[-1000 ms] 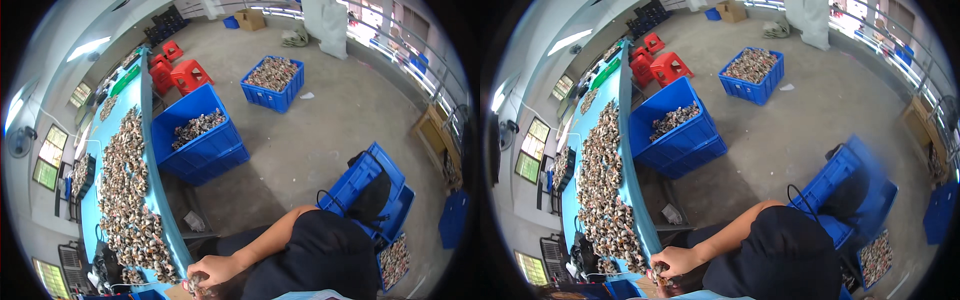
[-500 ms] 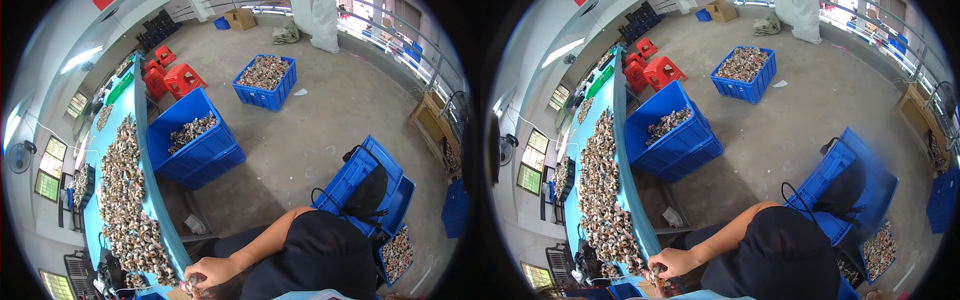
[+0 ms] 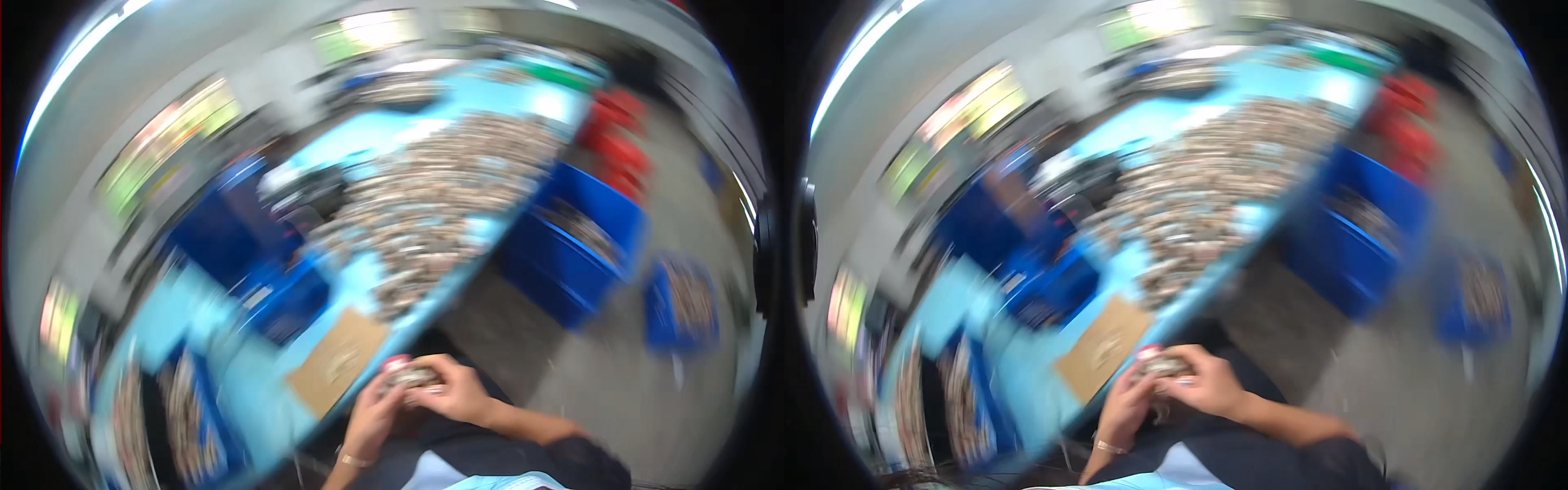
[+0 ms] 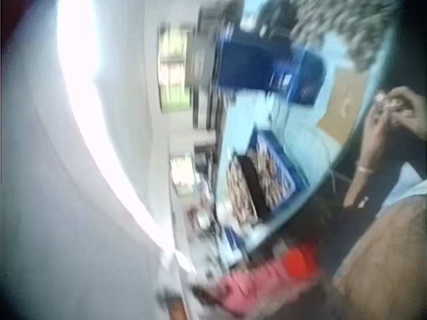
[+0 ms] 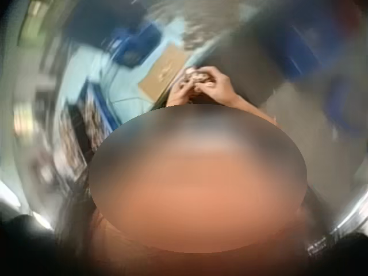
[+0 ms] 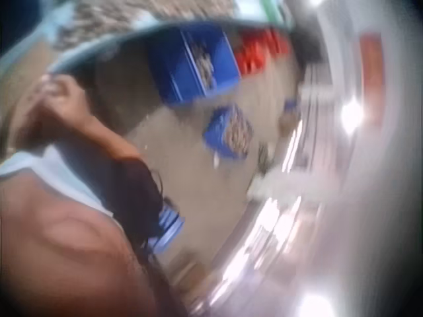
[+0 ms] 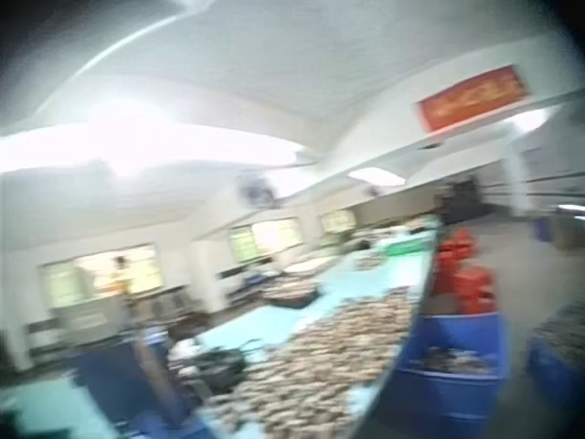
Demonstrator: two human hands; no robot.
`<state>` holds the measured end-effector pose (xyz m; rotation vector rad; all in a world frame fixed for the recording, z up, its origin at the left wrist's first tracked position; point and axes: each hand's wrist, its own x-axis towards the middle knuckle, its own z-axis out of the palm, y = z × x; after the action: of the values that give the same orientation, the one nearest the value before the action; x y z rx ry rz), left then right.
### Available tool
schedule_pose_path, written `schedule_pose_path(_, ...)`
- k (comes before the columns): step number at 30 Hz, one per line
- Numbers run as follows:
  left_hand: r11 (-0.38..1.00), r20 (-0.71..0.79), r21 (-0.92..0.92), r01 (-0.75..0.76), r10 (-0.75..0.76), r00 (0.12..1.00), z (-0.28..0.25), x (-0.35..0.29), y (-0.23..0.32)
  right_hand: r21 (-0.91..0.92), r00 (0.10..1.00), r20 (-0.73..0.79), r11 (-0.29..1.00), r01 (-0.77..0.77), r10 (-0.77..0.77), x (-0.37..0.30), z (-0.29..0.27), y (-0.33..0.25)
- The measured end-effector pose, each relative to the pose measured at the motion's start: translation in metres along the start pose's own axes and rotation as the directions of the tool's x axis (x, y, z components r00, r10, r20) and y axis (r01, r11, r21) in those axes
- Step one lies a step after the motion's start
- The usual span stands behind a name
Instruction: Assembling and sorting small manufactured parts using a press machine.
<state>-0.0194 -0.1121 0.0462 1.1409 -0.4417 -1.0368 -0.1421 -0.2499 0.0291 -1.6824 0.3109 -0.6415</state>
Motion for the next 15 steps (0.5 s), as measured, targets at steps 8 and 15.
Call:
schedule_pose_path(8,0.959,-0.21,0.04,-0.28,0.282,0.936,-0.062,-0.073,-0.048,0.27,0.901,0.426,0.962,-0.046,-0.077,0.011,0.081,0.047)
schedule_pose_path(15,0.893,-0.557,0.063,-0.446,0.403,0.727,-0.048,-0.14,-0.063,0.188,0.622,0.752,0.976,0.112,-0.216,0.008,0.115,0.029)
